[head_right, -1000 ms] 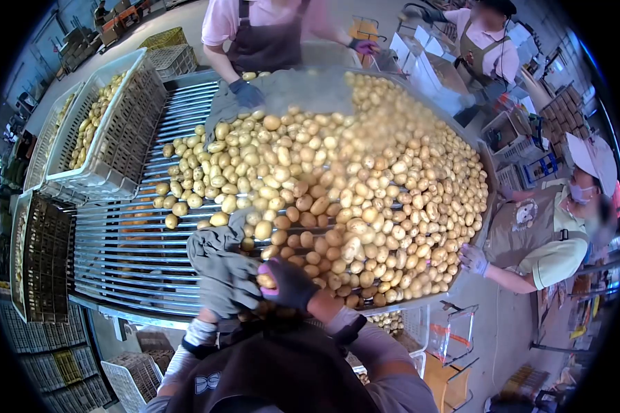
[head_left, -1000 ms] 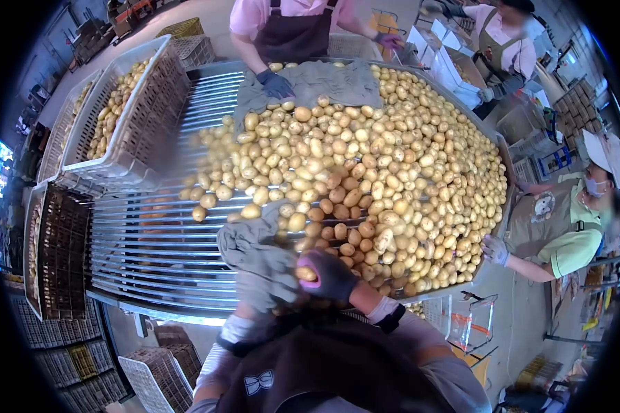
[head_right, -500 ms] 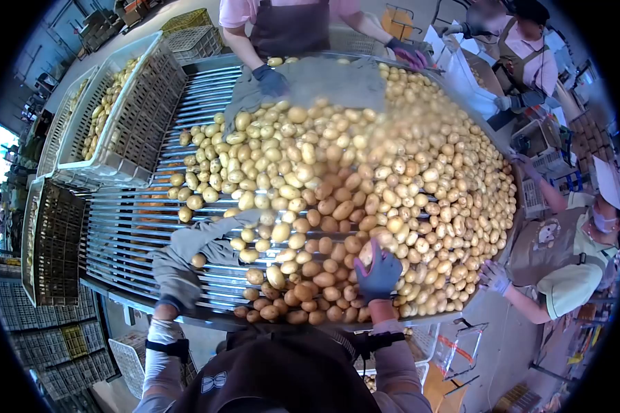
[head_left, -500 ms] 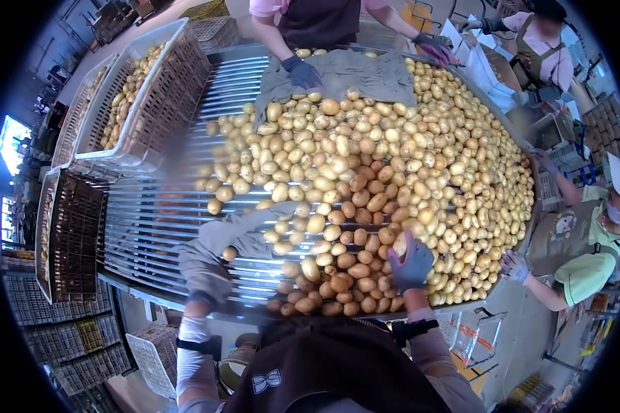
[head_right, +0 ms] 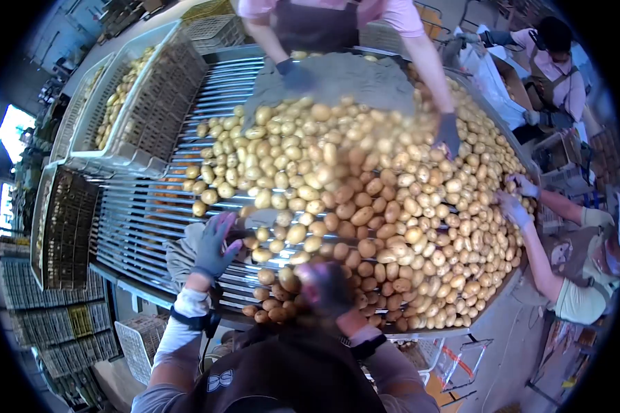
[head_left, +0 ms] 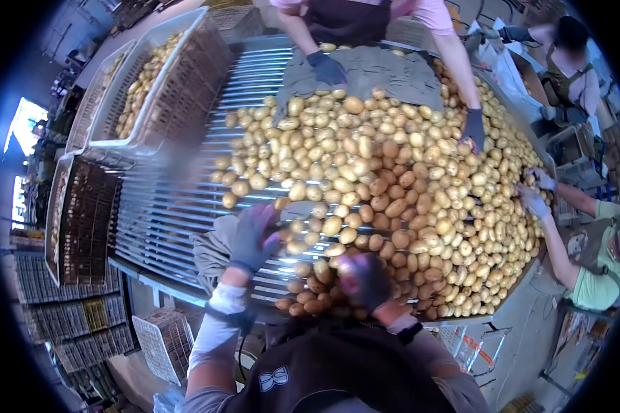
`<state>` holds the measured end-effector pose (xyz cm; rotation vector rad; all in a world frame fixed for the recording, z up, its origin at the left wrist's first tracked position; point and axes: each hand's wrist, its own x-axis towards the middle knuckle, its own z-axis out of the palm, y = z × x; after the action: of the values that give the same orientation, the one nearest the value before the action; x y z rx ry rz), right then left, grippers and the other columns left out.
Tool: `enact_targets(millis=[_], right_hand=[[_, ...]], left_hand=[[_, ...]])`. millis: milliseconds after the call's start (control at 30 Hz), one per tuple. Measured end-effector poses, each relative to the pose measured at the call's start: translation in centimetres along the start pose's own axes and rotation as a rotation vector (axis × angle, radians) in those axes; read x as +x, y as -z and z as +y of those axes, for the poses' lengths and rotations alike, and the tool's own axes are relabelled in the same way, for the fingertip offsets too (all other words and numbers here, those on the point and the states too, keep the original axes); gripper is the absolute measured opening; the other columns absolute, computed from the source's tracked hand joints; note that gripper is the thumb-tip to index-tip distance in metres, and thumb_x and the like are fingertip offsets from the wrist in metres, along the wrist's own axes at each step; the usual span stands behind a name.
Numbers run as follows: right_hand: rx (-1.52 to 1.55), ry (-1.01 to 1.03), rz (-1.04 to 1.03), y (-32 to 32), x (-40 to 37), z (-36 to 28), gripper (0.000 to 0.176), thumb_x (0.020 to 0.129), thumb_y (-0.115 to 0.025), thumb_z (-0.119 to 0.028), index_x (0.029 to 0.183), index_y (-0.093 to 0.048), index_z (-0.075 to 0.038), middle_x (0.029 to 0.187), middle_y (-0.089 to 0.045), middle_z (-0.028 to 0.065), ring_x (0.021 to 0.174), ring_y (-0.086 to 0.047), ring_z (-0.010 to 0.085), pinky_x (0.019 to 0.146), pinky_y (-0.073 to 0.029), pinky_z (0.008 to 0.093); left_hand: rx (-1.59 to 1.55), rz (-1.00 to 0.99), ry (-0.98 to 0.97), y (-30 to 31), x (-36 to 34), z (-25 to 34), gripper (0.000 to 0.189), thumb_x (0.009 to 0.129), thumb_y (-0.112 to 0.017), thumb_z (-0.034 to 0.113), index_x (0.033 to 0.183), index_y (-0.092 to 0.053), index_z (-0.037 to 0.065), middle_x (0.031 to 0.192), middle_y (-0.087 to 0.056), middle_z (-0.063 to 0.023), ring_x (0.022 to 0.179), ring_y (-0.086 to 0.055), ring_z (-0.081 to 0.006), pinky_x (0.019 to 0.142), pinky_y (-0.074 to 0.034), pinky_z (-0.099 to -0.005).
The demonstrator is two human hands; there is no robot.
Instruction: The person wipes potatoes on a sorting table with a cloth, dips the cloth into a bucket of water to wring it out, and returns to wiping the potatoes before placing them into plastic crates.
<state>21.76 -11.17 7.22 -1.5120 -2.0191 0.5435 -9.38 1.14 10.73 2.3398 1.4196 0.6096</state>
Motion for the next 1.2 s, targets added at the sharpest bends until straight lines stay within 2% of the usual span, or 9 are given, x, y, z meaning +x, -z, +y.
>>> enact_targets(millis=[200, 267, 333, 400, 467, 533, 600, 833, 1200], right_hand=[[-0.066, -0.106, -0.039, 2.1, -0.9, 11.2, 0.028, 0.082, -0.078, -0.029, 0.105, -0.069, -0.015, 0.089, -0.064, 0.0104, 0.082, -0.063, 0.0358, 0.072, -0.05, 0.0503], [-0.201, -0.167, 0.039, 5.2, -0.8, 14.8, 0.028, 0.084, -0.079, -0.035, 0.097, -0.069, -0.013, 0.086, -0.064, 0.0128, 0.08, -0.062, 0.0366, 0.071, -0.049, 0.0513], [-0.243, -0.182, 0.164, 6.7, -0.6, 17.4, 0.03, 0.084, -0.08, -0.037, 0.097, -0.069, -0.012, 0.087, -0.064, 0.0144, 0.081, -0.062, 0.0373, 0.071, -0.049, 0.0518], [-0.398, -0.261, 0.377, 7.7, 0.9, 19.1, 0.031, 0.084, -0.081, -0.037, 0.1, -0.072, -0.012, 0.093, -0.067, 0.0147, 0.084, -0.065, 0.0388, 0.074, -0.051, 0.0522], [-0.318, -0.353, 0.483, 7.4, 2.9, 19.4, 0.028, 0.085, -0.08, -0.034, 0.103, -0.072, -0.013, 0.093, -0.068, 0.0143, 0.085, -0.066, 0.0389, 0.076, -0.052, 0.0519], [-0.228, -0.448, 0.592, 6.6, 4.9, 18.7, 0.027, 0.086, -0.079, -0.03, 0.106, -0.072, -0.014, 0.094, -0.068, 0.0139, 0.087, -0.067, 0.0391, 0.079, -0.054, 0.0516], [-0.242, -0.045, 0.287, 5.7, 5.9, 16.4, 0.03, 0.087, -0.076, -0.022, 0.115, -0.07, -0.015, 0.114, -0.067, 0.0158, 0.102, -0.066, 0.0387, 0.087, -0.055, 0.0497], [-0.457, -0.387, -0.283, 5.4, 6.5, 11.9, 0.049, 0.086, -0.074, -0.017, 0.132, -0.06, -0.019, 0.139, -0.05, 0.0182, 0.126, -0.054, 0.0392, 0.09, -0.057, 0.0482], [-0.455, -0.311, 0.107, 1.7, -0.5, 10.8, 0.054, 0.091, -0.074, -0.032, 0.14, -0.058, -0.016, 0.129, -0.062, 0.0128, 0.116, -0.062, 0.0374, 0.091, -0.055, 0.0489]], left_hand=[[0.225, -0.013, 0.013, -7.6, -2.1, -4.8, 0.023, 0.098, -0.064, 0.027, 0.112, -0.072, 0.01, 0.104, -0.067, -0.0172, 0.113, -0.06, -0.0425, 0.11, -0.043, -0.054], [0.212, 0.079, 0.127, -5.6, -4.3, -5.2, 0.024, 0.099, -0.065, 0.025, 0.115, -0.071, 0.008, 0.11, -0.069, -0.0189, 0.107, -0.063, -0.0436, 0.099, -0.048, -0.0517], [-0.106, 0.467, 0.415, -4.4, -7.0, -8.3, 0.023, 0.104, -0.067, 0.021, 0.115, -0.068, 0.002, 0.101, -0.071, -0.0125, 0.089, -0.067, -0.0233, 0.081, -0.054, -0.0362], [-0.331, 0.604, 0.771, -0.4, -9.0, -11.5, 0.027, 0.103, -0.069, 0.018, 0.124, -0.065, 0.002, 0.101, -0.069, -0.0034, 0.088, -0.062, -0.0114, 0.081, -0.052, -0.0276], [-0.26, 0.809, 0.67, -0.1, -13.6, -16.6, 0.053, 0.101, -0.069, 0.019, 0.148, -0.05, 0.003, 0.131, -0.061, -0.0131, 0.118, -0.059, -0.0236, 0.103, -0.048, -0.0371], [0.211, 0.656, 0.611, 3.1, -11.8, -9.6, 0.063, 0.097, -0.072, 0.021, 0.152, -0.046, 0.003, 0.147, -0.052, -0.0205, 0.135, -0.049, -0.0343, 0.115, -0.04, -0.046], [0.231, 0.494, 0.397, 2.9, -13.1, -7.7, 0.069, 0.093, -0.077, 0.026, 0.151, -0.048, 0.003, 0.151, -0.051, -0.0231, 0.141, -0.046, -0.04, 0.119, -0.034, -0.0529], [-0.028, -0.515, -0.219, -4.5, -13.8, 1.5, 0.096, 0.075, -0.088, 0.05, 0.156, -0.046, 0.021, 0.157, -0.039, -0.0272, 0.146, -0.036, -0.0515, 0.12, -0.031, -0.0632], [0.088, -0.313, -0.188, -9.7, -9.3, 2.9, 0.093, 0.08, -0.08, 0.057, 0.159, -0.043, 0.024, 0.162, -0.035, -0.0222, 0.15, -0.032, -0.0482, 0.122, -0.022, -0.0645]])
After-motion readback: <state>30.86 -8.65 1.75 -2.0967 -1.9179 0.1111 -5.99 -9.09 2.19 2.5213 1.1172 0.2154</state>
